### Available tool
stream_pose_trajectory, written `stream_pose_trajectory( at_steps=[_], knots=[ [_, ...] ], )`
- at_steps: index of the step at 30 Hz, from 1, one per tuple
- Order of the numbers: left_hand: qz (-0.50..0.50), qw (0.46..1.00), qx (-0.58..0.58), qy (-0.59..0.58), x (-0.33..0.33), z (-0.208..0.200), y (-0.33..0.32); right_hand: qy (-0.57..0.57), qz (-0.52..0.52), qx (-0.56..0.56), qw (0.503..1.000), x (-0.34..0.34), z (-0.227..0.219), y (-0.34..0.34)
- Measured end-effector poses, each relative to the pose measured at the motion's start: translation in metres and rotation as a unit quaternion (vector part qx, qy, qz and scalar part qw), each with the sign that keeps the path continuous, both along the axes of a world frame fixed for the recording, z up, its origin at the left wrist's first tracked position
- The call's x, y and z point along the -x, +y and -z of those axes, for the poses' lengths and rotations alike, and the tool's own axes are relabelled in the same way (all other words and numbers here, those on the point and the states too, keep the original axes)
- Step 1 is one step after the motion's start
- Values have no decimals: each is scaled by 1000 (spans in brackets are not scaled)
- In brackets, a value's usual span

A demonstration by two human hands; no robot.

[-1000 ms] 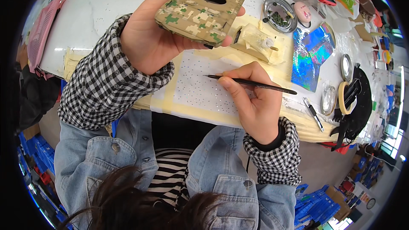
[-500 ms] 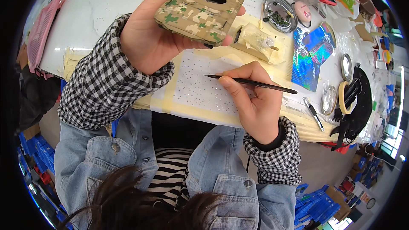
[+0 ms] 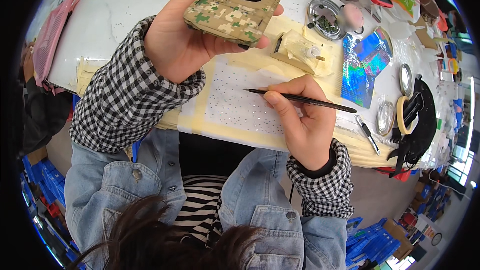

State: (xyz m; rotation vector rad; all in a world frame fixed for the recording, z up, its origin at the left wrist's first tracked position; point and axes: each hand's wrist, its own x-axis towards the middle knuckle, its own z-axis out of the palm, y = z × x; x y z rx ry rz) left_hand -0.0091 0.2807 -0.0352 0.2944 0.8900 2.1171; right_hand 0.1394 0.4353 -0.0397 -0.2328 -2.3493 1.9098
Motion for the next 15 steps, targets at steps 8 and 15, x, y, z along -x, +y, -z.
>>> stream_pose_trajectory(
  at_steps=[8, 15],
  knots=[
    [24, 998, 37, -39, -3, -12, -8, 151, 1, 7, 988, 9, -64, 16],
    [48, 994, 57, -83, -7, -20, -8, 205, -44, -19, 978, 45, -89, 3]
  ],
)
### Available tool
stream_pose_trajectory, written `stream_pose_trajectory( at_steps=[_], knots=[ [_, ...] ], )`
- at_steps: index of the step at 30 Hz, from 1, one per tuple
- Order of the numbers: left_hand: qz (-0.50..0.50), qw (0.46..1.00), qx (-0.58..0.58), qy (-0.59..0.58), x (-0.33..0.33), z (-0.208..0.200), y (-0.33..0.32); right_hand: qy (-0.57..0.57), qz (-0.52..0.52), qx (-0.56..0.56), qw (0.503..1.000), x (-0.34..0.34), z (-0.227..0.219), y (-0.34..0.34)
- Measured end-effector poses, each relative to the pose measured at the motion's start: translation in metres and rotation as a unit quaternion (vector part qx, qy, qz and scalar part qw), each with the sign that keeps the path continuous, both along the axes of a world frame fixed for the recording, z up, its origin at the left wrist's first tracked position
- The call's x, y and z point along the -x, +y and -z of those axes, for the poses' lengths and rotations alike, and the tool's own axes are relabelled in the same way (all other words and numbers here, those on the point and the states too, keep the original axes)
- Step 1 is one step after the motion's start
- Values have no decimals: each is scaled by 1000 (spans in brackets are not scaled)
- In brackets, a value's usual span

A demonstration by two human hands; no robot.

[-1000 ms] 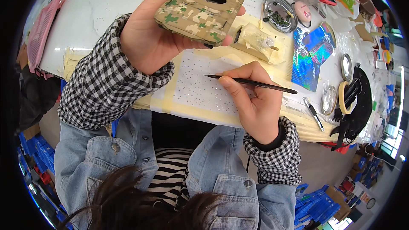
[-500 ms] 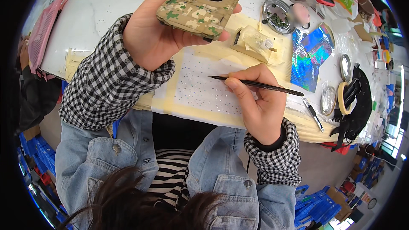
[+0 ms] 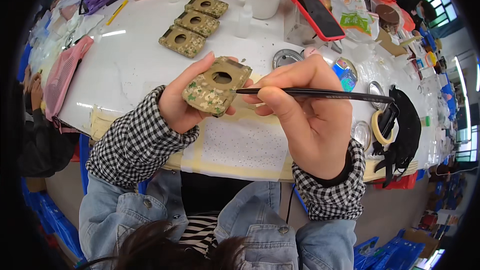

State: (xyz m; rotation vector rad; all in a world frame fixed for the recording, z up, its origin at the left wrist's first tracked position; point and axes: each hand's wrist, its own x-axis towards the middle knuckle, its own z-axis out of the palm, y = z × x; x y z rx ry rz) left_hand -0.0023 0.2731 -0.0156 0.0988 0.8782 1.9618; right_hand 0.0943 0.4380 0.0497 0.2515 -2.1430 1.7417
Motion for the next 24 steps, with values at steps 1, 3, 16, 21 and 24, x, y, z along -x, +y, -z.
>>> stream_pose_trajectory(
  at_steps=[1, 3, 16, 21, 24],
  knots=[
    [0, 1000, 3, -4, 0, -1, -1, 0, -26, -7, 1000, 3, 1, 3],
    [4, 1000, 5, -9, -2, -3, -1, -15, -52, 22, 998, 4, 4, 7],
    [29, 1000, -3, -9, -2, 3, -1, -9, -96, -63, 993, 4, 8, 13],
    [30, 999, 1, -11, -3, 2, -1, -33, -72, -10, 997, 1, 8, 8],
    [27, 1000, 1, -11, -3, 1, -2, -23, -73, -16, 997, 2, 9, 8]
  ],
)
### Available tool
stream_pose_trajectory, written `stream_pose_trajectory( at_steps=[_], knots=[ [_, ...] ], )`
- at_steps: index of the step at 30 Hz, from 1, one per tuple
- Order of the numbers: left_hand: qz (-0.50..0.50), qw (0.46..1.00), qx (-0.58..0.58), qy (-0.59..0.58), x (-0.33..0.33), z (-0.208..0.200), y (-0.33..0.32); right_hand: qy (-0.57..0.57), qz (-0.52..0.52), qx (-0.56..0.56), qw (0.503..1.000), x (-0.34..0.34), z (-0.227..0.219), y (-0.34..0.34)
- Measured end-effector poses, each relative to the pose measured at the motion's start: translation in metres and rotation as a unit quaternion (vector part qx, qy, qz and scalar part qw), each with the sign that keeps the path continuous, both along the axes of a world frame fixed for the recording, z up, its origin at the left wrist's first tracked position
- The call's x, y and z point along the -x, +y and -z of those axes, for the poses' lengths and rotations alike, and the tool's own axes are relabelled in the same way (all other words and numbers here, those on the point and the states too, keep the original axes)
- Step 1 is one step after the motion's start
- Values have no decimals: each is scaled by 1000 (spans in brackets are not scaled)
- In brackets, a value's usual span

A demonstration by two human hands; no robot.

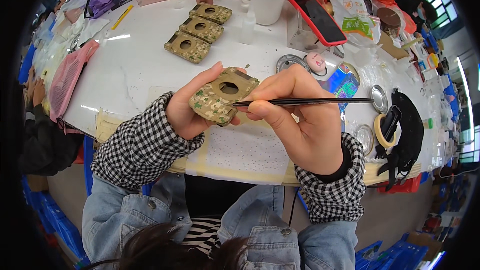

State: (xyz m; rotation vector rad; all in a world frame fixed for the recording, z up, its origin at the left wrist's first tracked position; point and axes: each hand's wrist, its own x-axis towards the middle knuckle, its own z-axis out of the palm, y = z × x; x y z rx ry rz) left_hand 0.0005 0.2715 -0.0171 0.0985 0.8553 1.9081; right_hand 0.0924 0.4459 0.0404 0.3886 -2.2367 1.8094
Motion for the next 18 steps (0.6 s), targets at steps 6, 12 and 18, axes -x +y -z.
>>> stream_pose_trajectory(
  at_steps=[6, 12, 18],
  knots=[
    [4, 1000, -1, 4, 1, 1, 0, 5, -4, -8, 1000, 0, 0, 0],
    [-3, 1000, -8, -1, 0, -1, 0, 6, -15, 5, 1000, 1, 1, 1],
    [-8, 1000, -6, -6, 0, 0, 0, -3, -22, 44, 999, 2, 3, -1]
  ],
)
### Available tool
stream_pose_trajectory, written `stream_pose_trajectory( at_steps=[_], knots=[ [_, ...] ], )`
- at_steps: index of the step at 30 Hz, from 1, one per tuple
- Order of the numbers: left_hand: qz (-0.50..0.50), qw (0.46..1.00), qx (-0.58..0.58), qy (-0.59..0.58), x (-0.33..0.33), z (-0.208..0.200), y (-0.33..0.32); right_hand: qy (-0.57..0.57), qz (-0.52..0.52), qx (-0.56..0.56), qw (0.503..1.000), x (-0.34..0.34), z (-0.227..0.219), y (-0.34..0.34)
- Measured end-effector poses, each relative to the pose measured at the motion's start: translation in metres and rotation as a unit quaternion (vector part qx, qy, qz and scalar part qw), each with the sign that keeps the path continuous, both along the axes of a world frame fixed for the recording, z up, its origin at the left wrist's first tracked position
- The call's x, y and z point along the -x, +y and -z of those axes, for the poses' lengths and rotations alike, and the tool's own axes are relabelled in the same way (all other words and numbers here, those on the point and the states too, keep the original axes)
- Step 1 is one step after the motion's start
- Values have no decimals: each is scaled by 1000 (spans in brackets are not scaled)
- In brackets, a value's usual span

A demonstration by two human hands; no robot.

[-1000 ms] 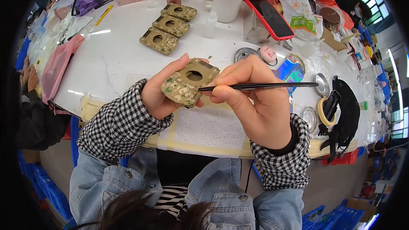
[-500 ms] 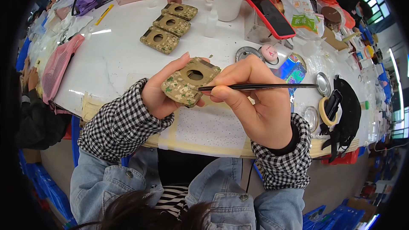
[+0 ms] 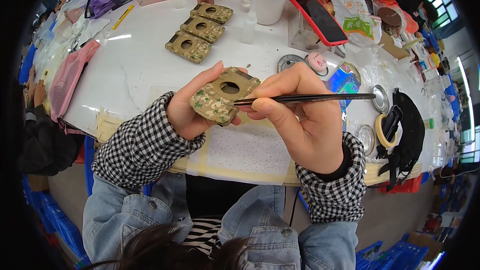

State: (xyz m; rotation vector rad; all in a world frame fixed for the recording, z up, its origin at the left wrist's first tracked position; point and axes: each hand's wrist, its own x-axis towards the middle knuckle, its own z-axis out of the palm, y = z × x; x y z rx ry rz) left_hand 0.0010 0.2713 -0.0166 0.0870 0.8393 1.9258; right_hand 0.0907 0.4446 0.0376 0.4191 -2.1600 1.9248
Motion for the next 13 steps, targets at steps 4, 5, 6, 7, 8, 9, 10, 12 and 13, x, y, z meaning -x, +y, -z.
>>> stream_pose_trajectory(
  at_steps=[4, 5, 6, 7, 8, 9, 10, 12, 13],
  knots=[
    [6, 1000, -1, 3, 1, 1, 0, -12, 3, 12, 1000, -1, -2, -1],
    [9, 1000, -1, 5, 1, 1, 0, -15, 5, 12, 1000, -1, -2, -1],
    [12, 1000, -1, 7, 1, 2, -1, -15, 5, 12, 1000, -1, -2, -1],
    [15, 1000, -1, 10, 2, 3, -1, -15, 5, 12, 1000, -1, -2, -1],
    [17, 1000, -1, 12, 2, 3, -1, -15, 5, 11, 1000, -1, -2, -1],
    [18, 1000, -4, 12, 2, 4, -2, -14, 4, 10, 1000, -1, -2, -1],
    [19, 1000, -6, 12, 2, 4, -2, -14, 3, 8, 1000, -1, -1, 0],
    [21, 1000, -8, 11, 3, 4, -2, -14, 1, 7, 1000, -1, 0, 0],
    [23, 1000, -8, 9, 3, 4, -2, -14, 0, 8, 1000, -1, -1, 0]
  ],
)
